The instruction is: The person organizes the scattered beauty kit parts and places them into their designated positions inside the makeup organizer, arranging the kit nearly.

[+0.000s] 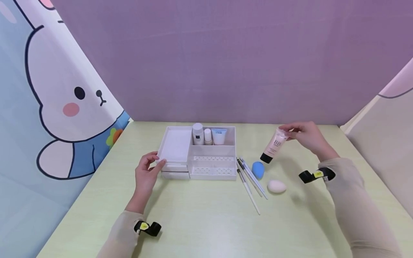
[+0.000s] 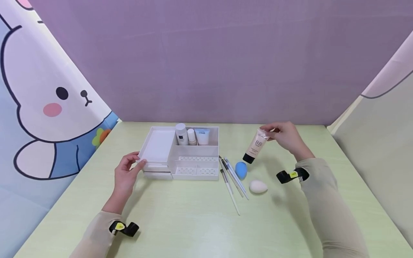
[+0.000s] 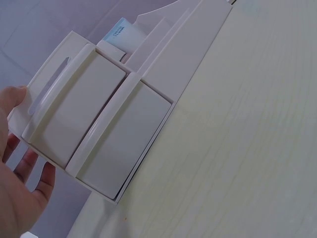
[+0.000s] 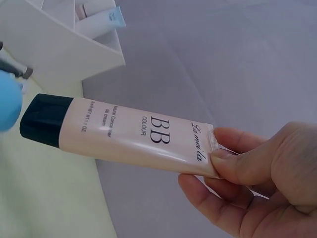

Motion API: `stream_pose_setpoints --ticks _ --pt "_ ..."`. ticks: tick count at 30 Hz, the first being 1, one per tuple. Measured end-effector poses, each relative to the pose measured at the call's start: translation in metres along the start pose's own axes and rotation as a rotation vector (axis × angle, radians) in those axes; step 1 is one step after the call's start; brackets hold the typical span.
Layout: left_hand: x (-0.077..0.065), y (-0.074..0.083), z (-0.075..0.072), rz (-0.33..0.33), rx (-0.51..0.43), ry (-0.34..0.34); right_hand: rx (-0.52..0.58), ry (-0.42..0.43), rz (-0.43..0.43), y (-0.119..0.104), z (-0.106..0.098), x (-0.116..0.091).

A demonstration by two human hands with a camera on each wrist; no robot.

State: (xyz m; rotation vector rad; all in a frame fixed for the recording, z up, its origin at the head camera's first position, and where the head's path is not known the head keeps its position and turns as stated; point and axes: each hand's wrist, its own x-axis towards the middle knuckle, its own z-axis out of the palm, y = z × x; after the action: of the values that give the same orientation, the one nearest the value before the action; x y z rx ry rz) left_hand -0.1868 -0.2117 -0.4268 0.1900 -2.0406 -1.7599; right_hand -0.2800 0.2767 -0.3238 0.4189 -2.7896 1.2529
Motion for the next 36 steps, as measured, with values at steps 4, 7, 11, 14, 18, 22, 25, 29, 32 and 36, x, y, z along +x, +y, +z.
stream_pose_setpoints --ticks 4,7,11,14,18,22,25,29,32,36 --pt "0.0 0.001 0.0 0.003 -0.005 0.005 0.017 0.004 -0.042 -0.009 0.004 0.005" --pt "-0.001 0.002 0.0 0.014 -0.012 0.008 0.03 0.004 -0.062 -0.017 0.007 0.008" --pt "-0.001 0.002 0.0 0.02 -0.015 0.012 0.032 0.011 -0.068 -0.026 0.012 0.013" --pt "-0.001 0.001 0.001 0.012 -0.011 0.01 0.027 0.01 -0.062 -0.035 0.015 0.016" --pt "-0.001 0.001 0.001 0.008 -0.007 0.003 0.026 0.006 -0.061 -0.046 0.017 0.02" --pt "-0.001 0.002 0.0 0.011 -0.011 -0.002 0.028 0.011 -0.087 -0.055 0.021 0.024" --pt "-0.001 0.002 0.0 0.018 -0.018 0.002 0.027 0.016 -0.109 -0.06 0.024 0.029" --pt "-0.002 0.002 0.0 0.031 -0.027 0.011 0.037 0.037 -0.13 -0.066 0.031 0.037" --pt "-0.003 0.003 0.0 0.018 -0.019 0.008 0.046 0.054 -0.146 -0.07 0.036 0.041" --pt "-0.003 0.003 0.0 -0.002 -0.007 0.002 0.062 0.048 -0.177 -0.077 0.041 0.047"
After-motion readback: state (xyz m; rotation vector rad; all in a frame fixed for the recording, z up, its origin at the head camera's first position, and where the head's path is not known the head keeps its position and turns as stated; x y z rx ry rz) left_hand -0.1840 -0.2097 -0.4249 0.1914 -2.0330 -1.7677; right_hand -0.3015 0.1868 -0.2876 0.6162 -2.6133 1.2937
